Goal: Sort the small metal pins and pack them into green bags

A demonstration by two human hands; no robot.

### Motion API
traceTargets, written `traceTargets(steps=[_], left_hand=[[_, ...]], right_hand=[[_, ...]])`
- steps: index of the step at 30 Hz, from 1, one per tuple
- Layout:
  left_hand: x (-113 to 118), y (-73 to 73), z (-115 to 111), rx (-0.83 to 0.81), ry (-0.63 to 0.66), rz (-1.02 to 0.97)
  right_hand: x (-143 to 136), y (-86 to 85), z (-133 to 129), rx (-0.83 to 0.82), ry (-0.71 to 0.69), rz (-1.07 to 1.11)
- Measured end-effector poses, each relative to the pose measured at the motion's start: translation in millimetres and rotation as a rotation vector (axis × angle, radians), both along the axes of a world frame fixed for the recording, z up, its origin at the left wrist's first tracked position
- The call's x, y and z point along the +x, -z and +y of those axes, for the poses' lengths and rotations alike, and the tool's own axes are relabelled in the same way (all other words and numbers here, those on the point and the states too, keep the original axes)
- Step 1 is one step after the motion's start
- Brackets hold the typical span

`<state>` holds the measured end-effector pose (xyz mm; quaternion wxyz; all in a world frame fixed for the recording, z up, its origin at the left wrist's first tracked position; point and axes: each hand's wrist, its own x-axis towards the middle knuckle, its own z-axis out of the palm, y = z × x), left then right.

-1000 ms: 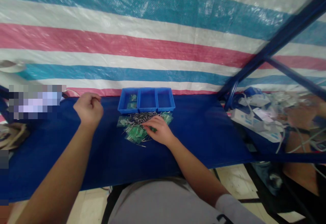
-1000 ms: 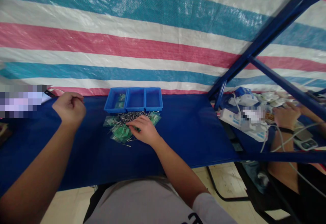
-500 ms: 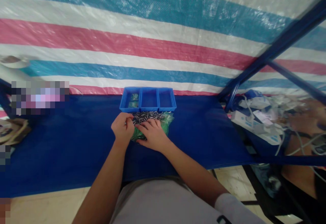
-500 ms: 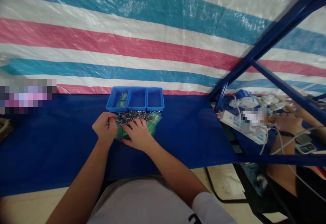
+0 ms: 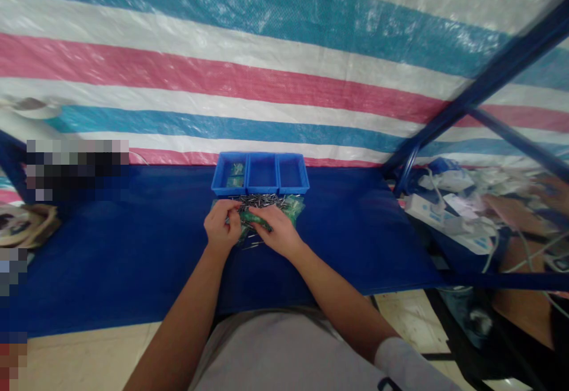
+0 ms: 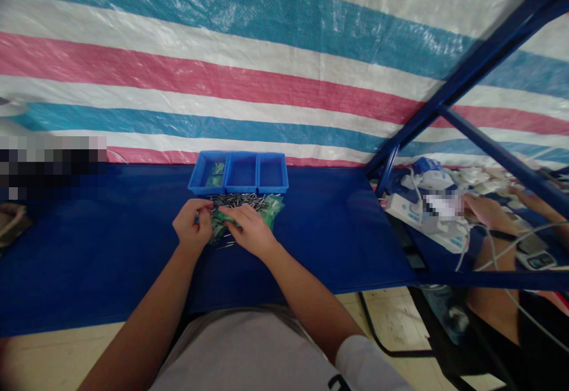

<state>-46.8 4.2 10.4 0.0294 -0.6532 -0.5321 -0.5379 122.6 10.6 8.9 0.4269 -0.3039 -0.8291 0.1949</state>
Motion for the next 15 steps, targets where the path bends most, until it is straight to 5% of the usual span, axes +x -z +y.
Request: traceTargets(steps=[5,10,15], left_hand=[[8.8,2.4,0.3,-0.005,0.035,0.125],[11.1,9.2,3.3,-0.052,0.095,0.151],[9.6,12.7,3.2,-0.040,0.016,0.134]], right_hand=[[11.2,-3.2,9.5,-0.016,0.142,0.091],[15.6,-4.2,13.1,0.027,0.130,0.099],[14.2,-10.1,11.8,-0.020,0.256,0.127]])
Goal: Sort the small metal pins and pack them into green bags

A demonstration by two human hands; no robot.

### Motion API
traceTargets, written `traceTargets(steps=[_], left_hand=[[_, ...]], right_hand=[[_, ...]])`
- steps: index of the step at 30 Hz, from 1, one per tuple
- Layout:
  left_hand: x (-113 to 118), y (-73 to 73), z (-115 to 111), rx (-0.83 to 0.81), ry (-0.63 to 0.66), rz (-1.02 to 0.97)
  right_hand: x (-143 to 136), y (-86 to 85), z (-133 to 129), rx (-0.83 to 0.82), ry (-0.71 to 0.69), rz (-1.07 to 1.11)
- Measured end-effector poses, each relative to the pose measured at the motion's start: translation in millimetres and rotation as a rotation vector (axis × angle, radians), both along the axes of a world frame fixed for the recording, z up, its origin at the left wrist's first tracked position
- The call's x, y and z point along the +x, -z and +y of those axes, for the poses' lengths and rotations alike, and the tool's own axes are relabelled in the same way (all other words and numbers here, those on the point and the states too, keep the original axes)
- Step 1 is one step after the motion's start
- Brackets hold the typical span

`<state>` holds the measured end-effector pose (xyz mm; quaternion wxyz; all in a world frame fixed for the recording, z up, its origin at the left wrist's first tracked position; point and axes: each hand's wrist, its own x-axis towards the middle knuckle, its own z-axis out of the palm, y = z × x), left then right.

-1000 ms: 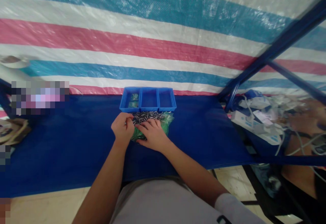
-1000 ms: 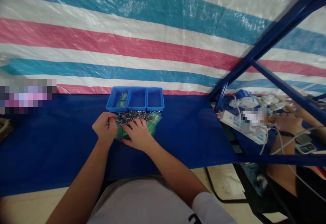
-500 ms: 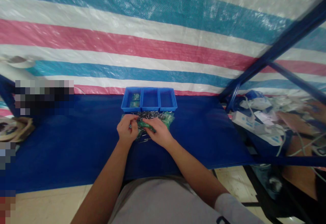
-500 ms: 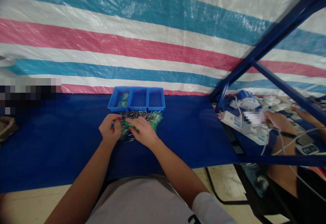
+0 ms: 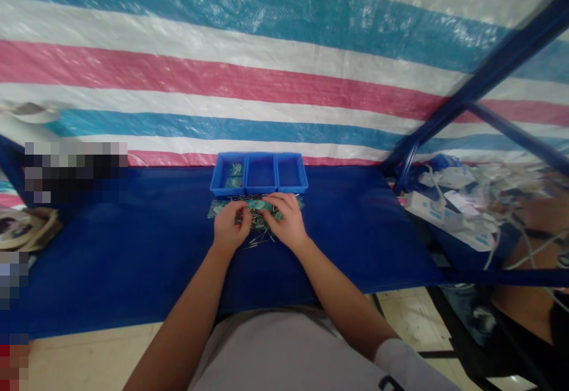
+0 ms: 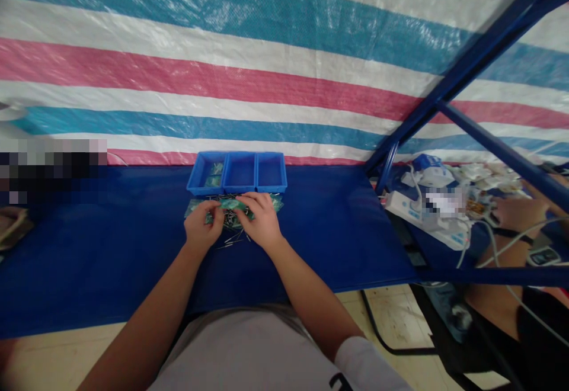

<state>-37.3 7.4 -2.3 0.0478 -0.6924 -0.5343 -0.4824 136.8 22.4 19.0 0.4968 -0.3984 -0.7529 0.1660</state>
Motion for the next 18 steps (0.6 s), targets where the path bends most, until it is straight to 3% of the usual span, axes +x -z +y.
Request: traceTargets(steps=[4,8,12,15,18], left_hand=[[-1.1,-0.4,-1.1,0.000,-0.008,-0.008],[-3.5,-0.3,-0.7,0.082,0.065,-0.065],[-4.8,-2.2,0.9,0.139,0.172,-0.121],[-3.4,-4.1,2.2,0.110,0.149,-0.112],[-1.1,-2.9,4.0,0.091,0.078,-0.067]], right_hand=[[0.7,0.6,1.0,-0.031,0.008,0.043],[0.5,5.6,4.3,-0.140,0.016,0.169],[-1.5,9.7,8.8,-0.305,-0.135,0.448],[-3.6,11.8,11.4,-0.413,-0.209,0.626],[-5.5,13.4,12.1,-0.455,-0.183,0.663]])
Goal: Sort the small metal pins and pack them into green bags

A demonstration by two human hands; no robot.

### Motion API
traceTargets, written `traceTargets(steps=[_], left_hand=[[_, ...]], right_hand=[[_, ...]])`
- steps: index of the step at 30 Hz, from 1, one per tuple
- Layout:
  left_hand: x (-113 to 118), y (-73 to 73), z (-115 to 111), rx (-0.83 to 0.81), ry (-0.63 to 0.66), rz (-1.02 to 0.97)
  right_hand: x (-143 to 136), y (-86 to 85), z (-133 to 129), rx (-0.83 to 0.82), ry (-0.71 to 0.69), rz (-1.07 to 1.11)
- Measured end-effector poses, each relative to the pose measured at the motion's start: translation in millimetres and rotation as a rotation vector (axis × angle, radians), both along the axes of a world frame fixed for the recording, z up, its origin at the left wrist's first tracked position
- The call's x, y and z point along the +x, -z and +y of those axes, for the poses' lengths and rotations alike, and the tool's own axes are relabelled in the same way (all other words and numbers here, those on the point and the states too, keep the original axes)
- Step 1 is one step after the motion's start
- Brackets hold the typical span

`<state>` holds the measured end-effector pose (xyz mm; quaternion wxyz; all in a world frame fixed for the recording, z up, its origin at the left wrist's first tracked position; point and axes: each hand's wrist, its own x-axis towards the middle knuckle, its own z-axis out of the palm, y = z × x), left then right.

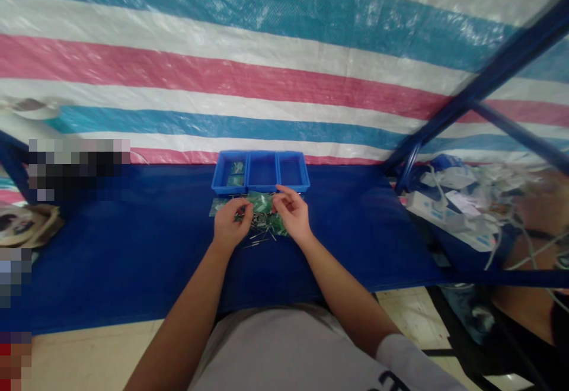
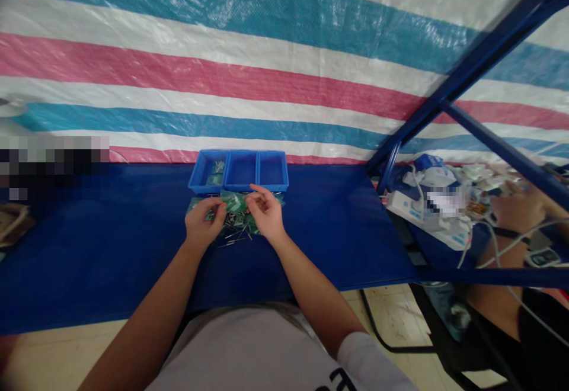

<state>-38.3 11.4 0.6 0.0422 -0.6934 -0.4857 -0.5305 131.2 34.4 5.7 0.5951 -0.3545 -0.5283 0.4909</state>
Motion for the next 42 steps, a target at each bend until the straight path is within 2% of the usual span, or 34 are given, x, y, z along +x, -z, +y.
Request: traceTargets(steps=[6,14,21,30,36,39,42], left_hand=[[3.0,6.8,2.3,0.033,-0.078,-0.021],[0.8,-1.1,-0.4,-0.044,0.048,0.016],[2.1,-6.8,-1.9,-0.039,0.012,-0.010],[1.2,3.9,-2.1,-0.099,-0.045,-0.037],[-1.5,0.6,-4.6,-0.013,0.038,-0.040],[-0.3,-0.3,-3.1,0.028,0.009,-0.031],[1.8,1.3,-1.1,-0.017,-0.006,-0.029]], right_hand=[[-1.7,0.6,-1.6,0.005,0.062,-0.007],[1.3,1.1,-0.1,0.052,0.124,-0.063],[1.9,1.3,-2.4,0.071,0.134,-0.171],[5.8,-8.4,-3.3,0.242,0.168,-0.276],[3.7,-4.4,-5.0,0.167,0.089,-0.220],[2.7,-3.3,-5.5,0.137,0.088,-0.207],[2.8,-3.4,-5.1,0.137,0.115,-0.212]])
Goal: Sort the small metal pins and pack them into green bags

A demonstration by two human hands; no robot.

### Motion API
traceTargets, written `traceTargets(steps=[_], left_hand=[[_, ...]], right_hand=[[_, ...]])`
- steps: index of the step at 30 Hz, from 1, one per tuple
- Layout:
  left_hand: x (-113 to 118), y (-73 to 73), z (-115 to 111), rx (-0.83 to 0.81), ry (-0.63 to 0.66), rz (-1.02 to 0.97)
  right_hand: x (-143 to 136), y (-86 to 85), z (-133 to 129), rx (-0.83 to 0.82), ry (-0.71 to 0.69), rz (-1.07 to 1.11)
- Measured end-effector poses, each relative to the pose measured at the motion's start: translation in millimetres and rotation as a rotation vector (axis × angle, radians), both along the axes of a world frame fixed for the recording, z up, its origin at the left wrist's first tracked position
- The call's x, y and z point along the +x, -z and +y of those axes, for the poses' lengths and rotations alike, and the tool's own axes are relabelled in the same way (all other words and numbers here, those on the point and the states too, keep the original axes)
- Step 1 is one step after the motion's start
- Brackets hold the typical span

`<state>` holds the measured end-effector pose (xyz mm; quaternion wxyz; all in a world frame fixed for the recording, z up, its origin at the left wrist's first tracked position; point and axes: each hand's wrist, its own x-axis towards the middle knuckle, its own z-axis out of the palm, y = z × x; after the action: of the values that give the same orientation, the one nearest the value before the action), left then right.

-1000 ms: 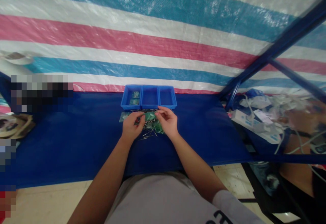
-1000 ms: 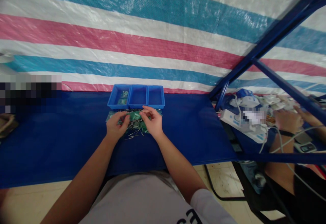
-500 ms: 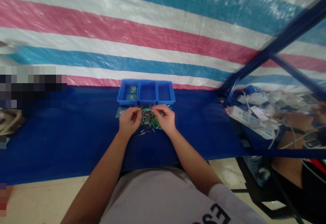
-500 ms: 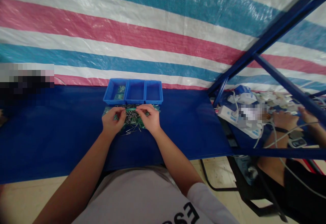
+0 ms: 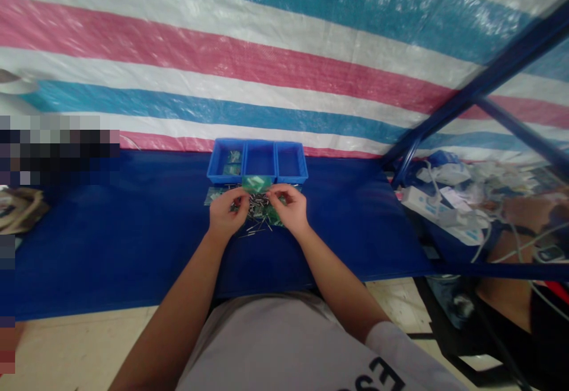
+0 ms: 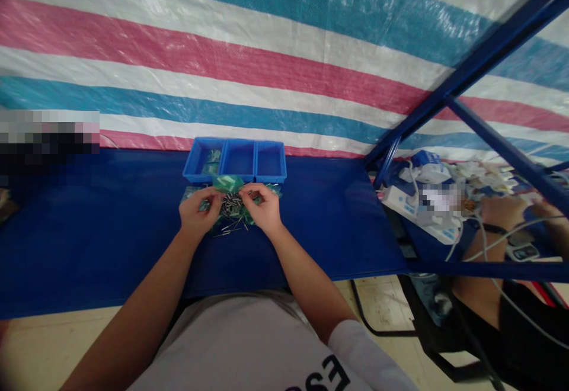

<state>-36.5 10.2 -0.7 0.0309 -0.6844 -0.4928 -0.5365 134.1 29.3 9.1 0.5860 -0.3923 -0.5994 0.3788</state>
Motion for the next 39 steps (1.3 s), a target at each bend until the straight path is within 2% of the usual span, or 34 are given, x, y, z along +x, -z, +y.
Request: traceTargets(steps=[6,11,19,26,30,39], left_hand=[[0.9,3.2,0.8,-0.030,-0.056,-0.008],[0.8,3.9,0.9,0.024,-0.007,-0.029],[-0.6,6.4,-1.2,-0.177,0.027,-0.141],[0.5,-1.2,-1.6,-0.102,-0.038,-0.101],[1.1,-0.6,-1.3,-0.113,-0.056,-0.092],[1.2,3.0,0.1,-0.112,-0.108,-0.095]], right_hand=[[0.1,-1.1,0.2,-0.047,0.019,-0.013],[-0.6,-0.3,0.7,-0.043,-0.003,-0.007],[0.0,-0.1,1.5,-0.089,0.019,-0.057],[3.2,-8.9,-0.2,0.027,0.013,-0.140],[4.9,-14.0,-0.8,0.021,0.021,-0.163],[2.1,-5.0,-0.9,-0.034,-0.025,-0.106]])
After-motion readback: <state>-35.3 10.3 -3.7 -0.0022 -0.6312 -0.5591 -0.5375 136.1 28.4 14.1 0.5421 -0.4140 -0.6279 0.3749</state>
